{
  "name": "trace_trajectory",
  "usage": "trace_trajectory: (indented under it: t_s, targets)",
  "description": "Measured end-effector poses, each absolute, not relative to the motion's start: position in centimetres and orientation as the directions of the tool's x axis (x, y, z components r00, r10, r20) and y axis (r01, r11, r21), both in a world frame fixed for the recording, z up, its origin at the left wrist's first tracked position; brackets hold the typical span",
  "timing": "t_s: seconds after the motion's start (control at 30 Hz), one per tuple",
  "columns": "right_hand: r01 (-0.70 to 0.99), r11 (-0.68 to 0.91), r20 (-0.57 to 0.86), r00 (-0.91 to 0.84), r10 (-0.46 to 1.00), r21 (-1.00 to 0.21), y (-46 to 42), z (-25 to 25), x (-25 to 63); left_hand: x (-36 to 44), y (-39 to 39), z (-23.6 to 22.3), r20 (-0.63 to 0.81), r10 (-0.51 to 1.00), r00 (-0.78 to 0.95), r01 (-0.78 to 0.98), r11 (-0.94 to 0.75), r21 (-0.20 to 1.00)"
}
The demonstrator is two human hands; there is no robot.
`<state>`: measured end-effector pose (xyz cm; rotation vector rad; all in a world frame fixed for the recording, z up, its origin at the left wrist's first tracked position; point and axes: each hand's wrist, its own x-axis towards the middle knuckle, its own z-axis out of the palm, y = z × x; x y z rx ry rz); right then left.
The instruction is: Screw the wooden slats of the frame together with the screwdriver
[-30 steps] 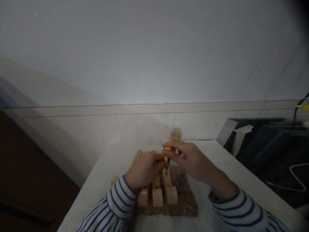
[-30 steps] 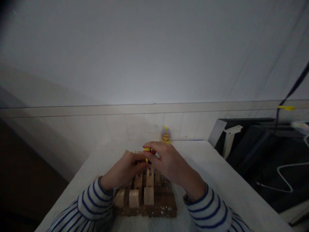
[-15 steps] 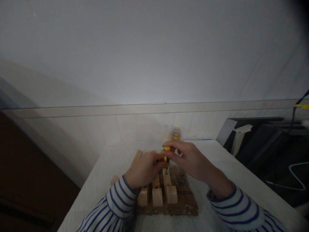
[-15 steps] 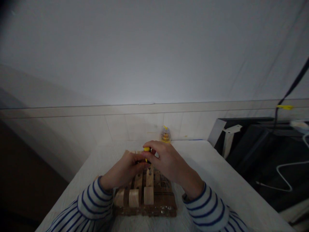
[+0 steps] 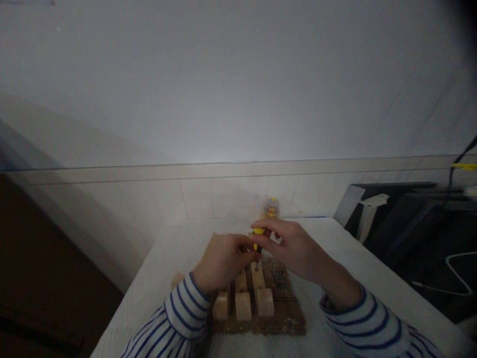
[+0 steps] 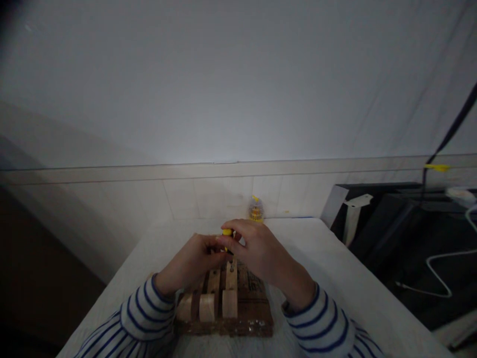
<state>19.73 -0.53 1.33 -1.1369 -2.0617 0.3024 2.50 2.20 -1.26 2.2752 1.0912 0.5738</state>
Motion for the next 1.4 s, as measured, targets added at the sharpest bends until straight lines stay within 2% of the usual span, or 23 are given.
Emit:
trace_trajectory:
  t_s: [0.23, 0.83, 1.4]
  targets:
    - [0.642, 0.549, 0.498, -0.285, 0.819, -0.535, -0.80, 1.37, 19.84, 2.38, 2.15, -1.54, 0.141, 0.802, 0.581, 0.572, -0.525, 0.631]
    - [0.637, 0.598, 0.518, -0.340, 0.785, -0.487, -0.67, 1.58, 20.09, 2.33, 2.12, -1.40, 0.168, 0.753, 0.636, 0.556, -0.599, 0.577]
    - [0.658, 0.574, 0.499, -0.328, 0.802, -0.489, -0.61, 1.72, 20.16, 2.74, 1.71, -1.01, 0.192, 0.714, 0.673, 0.465, -0.611, 0.640]
